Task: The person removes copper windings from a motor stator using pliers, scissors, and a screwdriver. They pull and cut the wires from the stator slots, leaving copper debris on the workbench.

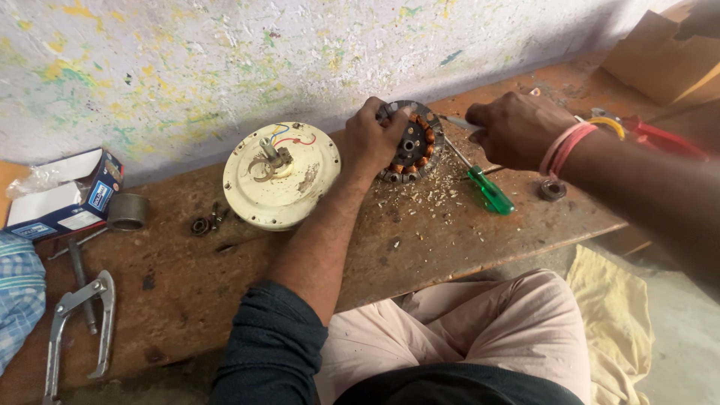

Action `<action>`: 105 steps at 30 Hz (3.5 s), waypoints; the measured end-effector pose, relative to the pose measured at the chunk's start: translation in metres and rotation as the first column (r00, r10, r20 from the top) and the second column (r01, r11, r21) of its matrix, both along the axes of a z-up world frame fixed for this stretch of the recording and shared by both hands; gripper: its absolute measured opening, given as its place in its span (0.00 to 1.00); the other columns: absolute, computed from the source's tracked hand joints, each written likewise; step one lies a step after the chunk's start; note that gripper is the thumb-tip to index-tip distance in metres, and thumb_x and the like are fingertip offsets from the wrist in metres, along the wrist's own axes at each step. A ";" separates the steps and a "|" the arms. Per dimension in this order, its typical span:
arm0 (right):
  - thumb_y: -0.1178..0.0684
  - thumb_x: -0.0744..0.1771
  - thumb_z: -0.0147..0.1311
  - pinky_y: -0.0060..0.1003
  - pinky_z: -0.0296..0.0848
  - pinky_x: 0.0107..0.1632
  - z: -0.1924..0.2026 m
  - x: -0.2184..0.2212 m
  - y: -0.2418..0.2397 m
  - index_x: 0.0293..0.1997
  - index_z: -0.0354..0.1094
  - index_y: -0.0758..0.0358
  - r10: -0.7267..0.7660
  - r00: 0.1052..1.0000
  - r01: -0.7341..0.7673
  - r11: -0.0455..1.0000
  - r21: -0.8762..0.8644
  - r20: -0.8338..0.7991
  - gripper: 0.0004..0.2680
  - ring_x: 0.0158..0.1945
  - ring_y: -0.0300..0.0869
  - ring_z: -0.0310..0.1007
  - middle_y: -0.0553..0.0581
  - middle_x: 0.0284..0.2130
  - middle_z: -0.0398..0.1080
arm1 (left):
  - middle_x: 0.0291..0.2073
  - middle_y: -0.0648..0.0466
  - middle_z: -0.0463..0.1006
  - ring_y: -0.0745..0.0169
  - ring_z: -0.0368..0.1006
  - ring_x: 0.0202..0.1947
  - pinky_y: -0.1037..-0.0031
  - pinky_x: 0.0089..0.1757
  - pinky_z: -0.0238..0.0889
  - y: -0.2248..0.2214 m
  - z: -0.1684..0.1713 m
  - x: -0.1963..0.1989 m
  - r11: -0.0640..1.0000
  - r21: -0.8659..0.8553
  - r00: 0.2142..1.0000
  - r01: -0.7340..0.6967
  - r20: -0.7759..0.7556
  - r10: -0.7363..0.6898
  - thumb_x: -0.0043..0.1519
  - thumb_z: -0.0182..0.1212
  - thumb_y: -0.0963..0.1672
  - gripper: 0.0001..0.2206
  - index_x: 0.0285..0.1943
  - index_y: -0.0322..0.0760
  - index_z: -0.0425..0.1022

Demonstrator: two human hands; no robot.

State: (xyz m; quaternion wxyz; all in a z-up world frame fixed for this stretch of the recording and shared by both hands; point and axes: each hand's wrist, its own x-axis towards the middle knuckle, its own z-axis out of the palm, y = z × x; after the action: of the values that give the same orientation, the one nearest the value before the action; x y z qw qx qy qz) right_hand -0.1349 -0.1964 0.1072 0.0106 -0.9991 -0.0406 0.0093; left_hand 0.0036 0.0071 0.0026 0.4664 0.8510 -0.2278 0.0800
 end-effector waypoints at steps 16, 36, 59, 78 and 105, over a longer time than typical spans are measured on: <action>0.43 0.70 0.50 0.50 0.79 0.36 0.001 0.035 0.009 0.42 0.72 0.64 0.093 0.988 -0.112 0.980 -0.164 -0.119 0.13 0.27 0.53 0.78 0.64 0.24 0.75 | 0.24 0.50 0.82 0.58 0.82 0.26 0.66 0.30 0.75 -0.004 0.012 -0.009 0.999 -0.045 0.999 0.007 0.043 -0.005 0.59 0.63 0.58 0.23 0.37 0.35 0.78; 0.43 0.68 0.58 0.44 0.77 0.50 -0.072 0.024 0.015 0.51 0.79 0.57 -0.335 0.939 0.219 0.753 0.621 0.075 0.12 0.40 0.49 0.81 0.64 0.38 0.80 | 0.22 0.49 0.79 0.59 0.74 0.20 0.67 0.25 0.66 -0.003 -0.008 0.000 0.993 0.063 0.986 -0.097 0.145 0.087 0.62 0.64 0.59 0.24 0.35 0.36 0.74; 0.44 0.69 0.50 0.50 0.74 0.38 -0.005 0.023 -0.008 0.43 0.81 0.52 -0.083 0.995 0.083 0.996 -0.009 0.062 0.11 0.30 0.53 0.77 0.61 0.29 0.78 | 0.31 0.51 0.81 0.68 0.80 0.27 0.74 0.30 0.76 -0.002 -0.010 -0.013 0.956 -0.154 0.903 0.248 0.395 -0.170 0.67 0.63 0.53 0.19 0.43 0.34 0.75; 0.53 0.69 0.45 0.52 0.74 0.35 -0.031 -0.043 0.006 0.40 0.73 0.62 -0.021 0.922 0.051 0.996 -0.067 0.387 0.08 0.35 0.57 0.78 0.65 0.35 0.76 | 0.29 0.49 0.80 0.60 0.79 0.30 0.68 0.34 0.73 0.008 0.020 -0.041 0.963 -0.008 0.827 0.271 0.513 -0.229 0.60 0.74 0.51 0.16 0.42 0.37 0.77; 0.40 0.66 0.58 0.44 0.76 0.37 -0.056 -0.013 -0.036 0.40 0.77 0.57 -0.173 0.970 0.048 0.828 0.559 0.172 0.11 0.28 0.44 0.79 0.56 0.26 0.78 | 0.36 0.48 0.83 0.59 0.83 0.36 0.69 0.39 0.77 -0.005 0.022 -0.054 0.905 -0.071 0.824 0.420 0.448 -0.348 0.58 0.74 0.43 0.14 0.47 0.34 0.77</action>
State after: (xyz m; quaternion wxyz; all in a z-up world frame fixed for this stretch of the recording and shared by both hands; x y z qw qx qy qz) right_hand -0.1478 -0.2324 0.0515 0.2934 -0.9493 0.0157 -0.1117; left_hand -0.0500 0.0025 0.0249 0.4814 0.7072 -0.4833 0.1861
